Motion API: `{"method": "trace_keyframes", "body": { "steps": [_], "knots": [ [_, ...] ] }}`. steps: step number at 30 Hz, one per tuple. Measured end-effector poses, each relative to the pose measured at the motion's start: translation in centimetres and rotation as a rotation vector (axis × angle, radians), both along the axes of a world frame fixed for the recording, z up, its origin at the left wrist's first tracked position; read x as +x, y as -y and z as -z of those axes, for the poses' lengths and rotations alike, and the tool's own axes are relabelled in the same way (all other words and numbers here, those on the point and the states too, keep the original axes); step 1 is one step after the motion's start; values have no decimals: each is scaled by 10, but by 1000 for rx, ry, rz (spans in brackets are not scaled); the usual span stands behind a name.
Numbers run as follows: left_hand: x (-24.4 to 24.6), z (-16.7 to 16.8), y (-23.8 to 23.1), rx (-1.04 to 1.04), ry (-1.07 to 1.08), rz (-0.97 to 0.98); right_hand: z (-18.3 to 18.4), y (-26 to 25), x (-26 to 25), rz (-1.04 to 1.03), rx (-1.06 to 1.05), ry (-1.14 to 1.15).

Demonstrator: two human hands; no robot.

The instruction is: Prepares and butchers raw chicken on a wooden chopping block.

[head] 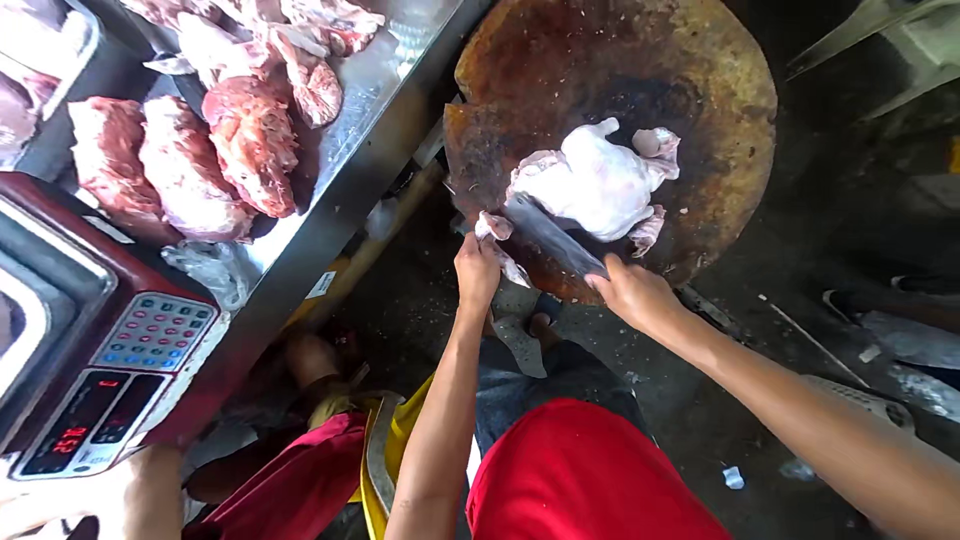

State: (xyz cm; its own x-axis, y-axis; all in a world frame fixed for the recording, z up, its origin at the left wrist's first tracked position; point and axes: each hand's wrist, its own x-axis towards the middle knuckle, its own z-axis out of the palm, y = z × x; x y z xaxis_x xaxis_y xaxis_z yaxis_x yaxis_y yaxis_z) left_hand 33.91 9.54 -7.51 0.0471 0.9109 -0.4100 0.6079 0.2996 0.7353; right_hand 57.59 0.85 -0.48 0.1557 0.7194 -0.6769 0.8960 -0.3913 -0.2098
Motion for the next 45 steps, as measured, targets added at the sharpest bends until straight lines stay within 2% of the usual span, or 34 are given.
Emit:
{"method": "trace_keyframes", "body": {
  "steps": [2, 4, 7, 10, 14, 16, 18, 21, 24, 27, 29, 32, 34, 36, 38, 40, 42, 45],
  "knots": [
    [-21, 7, -8, -120, 117, -65, -14, 20, 10, 18, -99, 24],
    [-35, 14, -16, -226, 300, -152, -26, 34, 12, 25, -111, 39],
    [-48, 11, -15, -277, 432, -219, -40, 50, -5, 39, 16, -1],
    [-57, -6, -9, -229, 485, -350, -36, 47, -31, 59, 210, -54],
    [-50, -44, -8, -99, 455, -467, -10, 14, -36, 141, -54, -208],
    [-33, -67, -21, -12, 459, -375, -1, 26, -14, 201, -14, -331],
    [-3, -92, -34, 35, 472, -220, 2, 67, 8, 288, 82, -418],
    [69, -127, -59, 17, 489, -1, 4, 139, 33, 539, 295, -457],
    [148, -138, -84, -5, 441, 172, 11, 184, 53, 773, 405, -412],
    [213, -132, -110, 37, 298, 319, 20, 193, 73, 934, 458, -391],
    [236, -137, -112, 93, -45, 444, 25, 190, 82, 1008, 476, -387],
    [248, -120, -86, 51, -611, 621, 40, 182, 92, 1072, 459, -380],
    [247, -101, -69, 16, -782, 636, 51, 174, 94, 1072, 428, -377],
    [244, -97, -65, 44, -841, 614, 58, 167, 95, 1045, 424, -374],
    [237, -105, -75, 47, -788, 583, 60, 165, 99, 1017, 433, -368],
    [219, -115, -93, 19, -623, 496, 58, 162, 103, 990, 431, -374],
    [190, -118, -114, 19, -358, 356, 57, 163, 106, 944, 438, -365],
    [146, -117, -131, 141, 140, 76, 55, 164, 109, 866, 470, -338]
  ]
}}
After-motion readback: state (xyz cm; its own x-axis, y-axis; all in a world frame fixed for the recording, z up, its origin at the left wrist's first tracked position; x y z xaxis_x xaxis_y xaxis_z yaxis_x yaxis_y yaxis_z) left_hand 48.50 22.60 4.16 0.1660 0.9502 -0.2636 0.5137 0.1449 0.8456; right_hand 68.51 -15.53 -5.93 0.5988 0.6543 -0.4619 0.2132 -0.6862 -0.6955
